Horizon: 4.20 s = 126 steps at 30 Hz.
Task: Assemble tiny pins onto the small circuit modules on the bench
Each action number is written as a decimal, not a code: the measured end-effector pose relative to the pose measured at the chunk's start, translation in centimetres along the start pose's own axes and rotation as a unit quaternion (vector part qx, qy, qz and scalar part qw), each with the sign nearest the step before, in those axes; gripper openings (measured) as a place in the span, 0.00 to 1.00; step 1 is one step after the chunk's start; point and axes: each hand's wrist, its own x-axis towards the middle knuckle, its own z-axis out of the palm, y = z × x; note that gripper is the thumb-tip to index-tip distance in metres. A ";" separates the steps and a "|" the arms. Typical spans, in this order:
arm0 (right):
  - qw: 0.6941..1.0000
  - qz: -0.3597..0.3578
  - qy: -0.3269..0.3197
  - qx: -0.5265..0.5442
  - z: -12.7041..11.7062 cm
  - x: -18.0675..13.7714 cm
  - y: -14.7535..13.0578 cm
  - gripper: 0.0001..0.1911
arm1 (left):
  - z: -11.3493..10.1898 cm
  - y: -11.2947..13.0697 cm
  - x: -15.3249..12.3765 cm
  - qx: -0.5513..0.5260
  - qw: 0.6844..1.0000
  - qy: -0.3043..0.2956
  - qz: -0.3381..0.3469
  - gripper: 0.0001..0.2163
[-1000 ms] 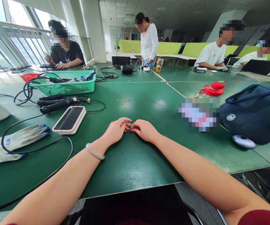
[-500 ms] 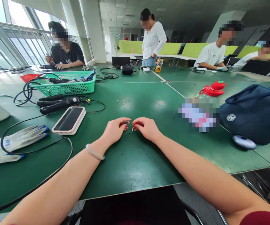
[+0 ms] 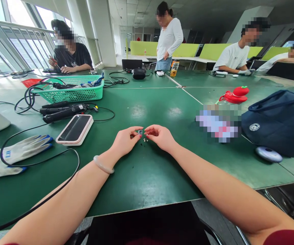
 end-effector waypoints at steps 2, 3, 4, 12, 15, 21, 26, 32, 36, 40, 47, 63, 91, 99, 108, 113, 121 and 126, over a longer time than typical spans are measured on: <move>1.000 -0.002 -0.008 -0.021 0.1 -0.2 -0.2 0.11 | -0.1 0.1 0.0 0.006 1.000 -0.002 0.001 0.15; 1.000 -0.003 -0.010 -0.026 0.2 -0.2 -0.3 0.11 | -0.1 0.2 0.0 0.011 1.000 -0.003 0.004 0.15; 0.999 -0.005 -0.010 -0.030 0.2 -0.3 -0.5 0.12 | -0.1 0.2 0.0 0.018 1.000 -0.005 0.008 0.15; 0.991 -0.075 -0.008 -0.115 0.5 -1.0 -1.5 0.17 | 0.1 -0.1 0.0 0.033 0.999 -0.009 0.022 0.16; 0.975 -0.124 -0.018 -0.186 0.7 -1.1 -1.7 0.17 | 0.2 -0.2 0.0 0.024 0.999 -0.023 0.029 0.16; 0.959 -0.148 -0.007 -0.241 0.7 -1.0 -1.6 0.17 | 0.2 -0.3 0.2 -0.034 0.999 -0.023 0.007 0.15; 0.961 -0.131 0.010 -0.244 0.4 -1.0 -1.5 0.04 | 0.1 -0.5 0.3 -0.068 0.997 -0.033 0.000 0.15; 0.957 -0.138 0.008 -0.255 0.3 -1.0 -1.6 0.04 | 0.1 -0.3 0.2 -0.058 0.998 -0.034 -0.002 0.15; 0.955 -0.125 0.009 -0.268 0.2 -0.9 -1.7 0.04 | 0.0 0.1 0.1 -0.017 0.999 -0.026 0.017 0.15; 0.958 -0.111 0.012 -0.262 0.2 -0.8 -1.5 0.05 | -0.2 0.5 -0.1 0.046 0.998 -0.029 0.042 0.15; 0.967 -0.092 0.012 -0.237 0.1 -0.8 -1.5 0.05 | -0.1 0.6 -0.2 0.106 0.991 -0.014 0.083 0.13; 0.984 -0.049 -0.014 -0.173 0.0 -0.9 -1.7 0.07 | 0.0 0.8 -0.2 0.071 0.995 -0.042 0.057 0.18; 0.933 -0.016 -0.035 -0.358 -0.5 -0.5 -1.1 0.04 | -0.2 -0.1 0.1 0.059 0.998 -0.032 -0.017 0.13; 0.914 -0.022 -0.075 -0.399 -0.1 -0.5 -1.5 0.06 | -0.1 -0.2 0.2 0.081 0.996 -0.034 -0.022 0.14; 0.931 -0.012 0.002 -0.364 -0.4 -0.4 -1.0 0.05 | -0.1 -0.7 0.4 0.097 0.995 -0.032 -0.020 0.14; 0.927 -0.047 -0.050 -0.369 -0.2 -0.7 -1.2 0.07 | -0.3 -0.6 0.5 0.119 0.992 -0.038 -0.017 0.13; 0.908 -0.052 -0.091 -0.405 0.1 -0.5 -1.2 0.05 | -0.4 -0.7 0.5 0.128 0.990 -0.048 -0.024 0.12; 0.919 -0.072 -0.079 -0.380 0.2 -0.6 -1.3 0.06 | -0.4 -0.3 0.4 0.125 0.991 -0.050 -0.005 0.11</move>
